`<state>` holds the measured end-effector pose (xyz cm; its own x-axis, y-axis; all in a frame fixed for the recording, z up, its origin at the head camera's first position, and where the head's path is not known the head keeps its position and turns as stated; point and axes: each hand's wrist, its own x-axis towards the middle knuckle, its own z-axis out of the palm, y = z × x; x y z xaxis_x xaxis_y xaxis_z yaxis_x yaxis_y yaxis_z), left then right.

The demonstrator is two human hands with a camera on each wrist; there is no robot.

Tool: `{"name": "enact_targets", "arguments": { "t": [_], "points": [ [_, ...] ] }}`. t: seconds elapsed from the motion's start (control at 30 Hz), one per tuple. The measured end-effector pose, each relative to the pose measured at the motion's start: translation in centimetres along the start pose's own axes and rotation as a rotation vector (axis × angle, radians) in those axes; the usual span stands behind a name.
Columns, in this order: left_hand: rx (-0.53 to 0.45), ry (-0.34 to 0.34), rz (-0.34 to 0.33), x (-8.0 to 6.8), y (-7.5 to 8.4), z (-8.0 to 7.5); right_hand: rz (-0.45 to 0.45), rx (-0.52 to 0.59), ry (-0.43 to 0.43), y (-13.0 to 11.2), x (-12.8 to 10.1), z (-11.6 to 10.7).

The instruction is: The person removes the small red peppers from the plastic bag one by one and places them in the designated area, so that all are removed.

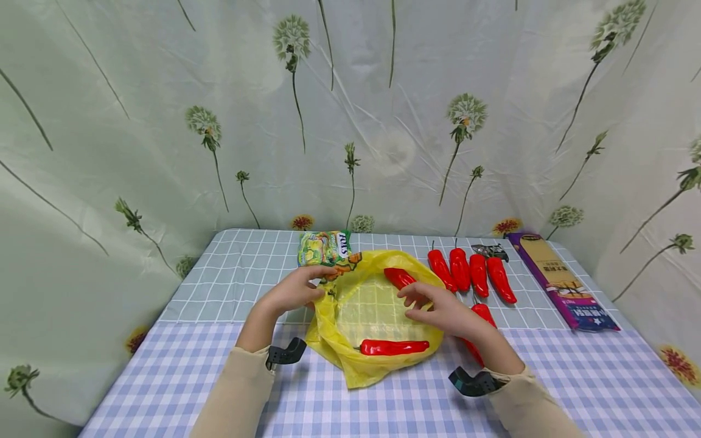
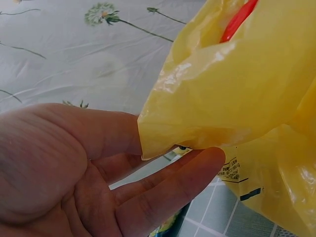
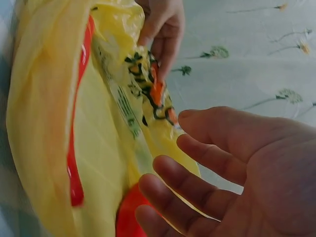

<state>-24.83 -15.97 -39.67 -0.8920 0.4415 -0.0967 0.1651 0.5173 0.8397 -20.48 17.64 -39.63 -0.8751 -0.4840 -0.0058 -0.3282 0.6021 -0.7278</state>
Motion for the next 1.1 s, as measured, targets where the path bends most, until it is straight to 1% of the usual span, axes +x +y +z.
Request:
{"name": "enact_targets", "arguments": {
  "t": [0.1,0.3,0.67,0.83,1.1],
  "points": [
    [0.007,0.001,0.004,-0.1,0.1,-0.1,-0.036,0.018,-0.053,-0.3,0.3,0.7],
    [0.011,0.004,0.010,-0.1,0.1,-0.3,-0.053,0.030,-0.140,-0.7,0.9,2.1],
    [0.036,-0.002,0.016,-0.2,-0.1,-0.6,-0.065,0.035,-0.246,-1.6,1.6,3.9],
    [0.039,0.006,0.024,-0.4,-0.1,-0.9,-0.057,0.045,-0.272,-1.8,1.8,4.4],
    [0.020,0.011,0.016,-0.4,-0.2,-0.9,-0.028,0.071,-0.296,-2.0,1.9,5.1]
  ]
}}
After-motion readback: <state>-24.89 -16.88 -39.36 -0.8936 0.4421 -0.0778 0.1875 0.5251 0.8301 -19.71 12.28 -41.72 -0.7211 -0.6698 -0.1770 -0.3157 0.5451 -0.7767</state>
